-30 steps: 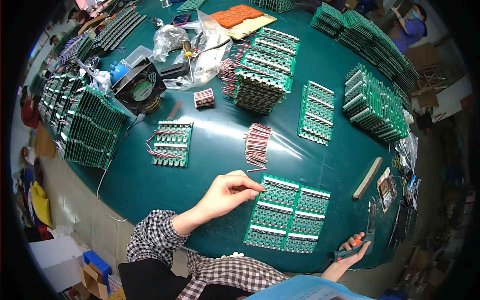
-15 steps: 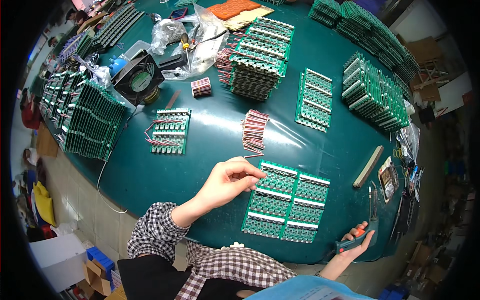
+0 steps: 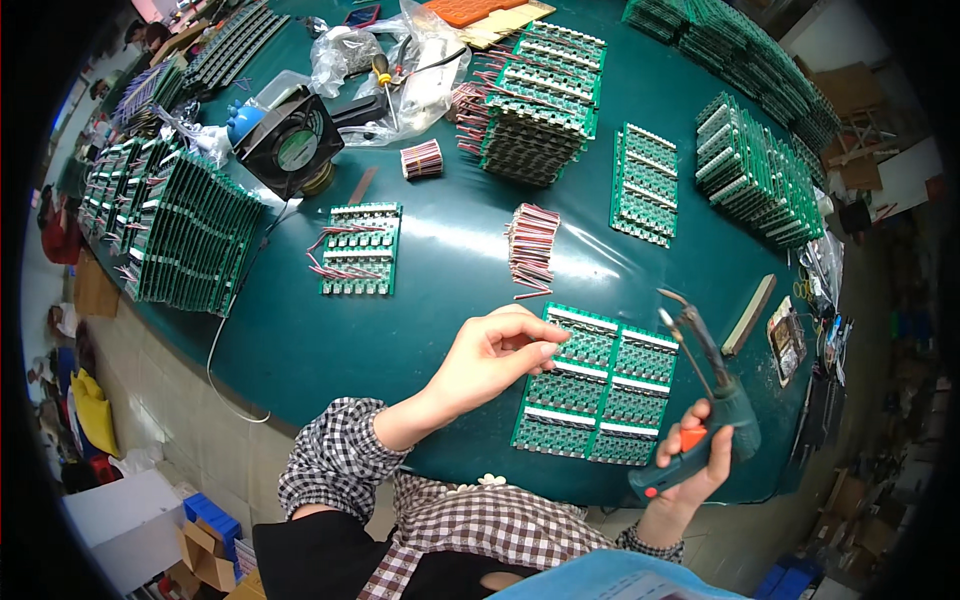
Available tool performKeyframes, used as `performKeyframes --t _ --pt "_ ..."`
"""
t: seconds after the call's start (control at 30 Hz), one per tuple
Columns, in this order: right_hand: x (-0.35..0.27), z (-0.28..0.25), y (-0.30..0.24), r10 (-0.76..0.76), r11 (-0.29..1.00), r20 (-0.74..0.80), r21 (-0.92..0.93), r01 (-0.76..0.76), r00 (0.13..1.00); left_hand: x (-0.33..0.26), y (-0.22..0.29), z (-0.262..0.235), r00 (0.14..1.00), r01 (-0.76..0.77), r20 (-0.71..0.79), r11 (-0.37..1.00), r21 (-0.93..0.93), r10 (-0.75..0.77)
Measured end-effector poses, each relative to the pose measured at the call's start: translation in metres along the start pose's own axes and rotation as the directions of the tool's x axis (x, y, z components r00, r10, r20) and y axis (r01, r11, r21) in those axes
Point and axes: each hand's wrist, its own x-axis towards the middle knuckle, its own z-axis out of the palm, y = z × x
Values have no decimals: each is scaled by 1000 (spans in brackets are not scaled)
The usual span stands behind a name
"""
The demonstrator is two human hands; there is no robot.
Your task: The person adjusts oversleeves on their arms, picks up wires, and solders them onto circuit board panels using a soldering tool.
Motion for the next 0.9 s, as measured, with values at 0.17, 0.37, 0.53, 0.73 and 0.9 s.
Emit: performKeyframes --t 0.17,0.37,0.53,0.73,0.9 --pt "4 15 27 73 997 42 -19 -72 996 4 2 3 999 -30 -13 998 -57 29" --pt "14 24 41 99 994 153 -54 -92 983 4 12 -2 998 -10 -69 998 -60 6" --pt "13 18 36 110 992 81 -70 -104 991 5 6 -2 995 35 -93 995 -98 -44" --pt "10 7 33 113 994 56 -5 -112 992 6 10 7 995 53 -85 995 -82 -60" --pt "3 5 34 99 994 112 -53 -94 989 14 17 22 990 117 -54 980 -158 -127"
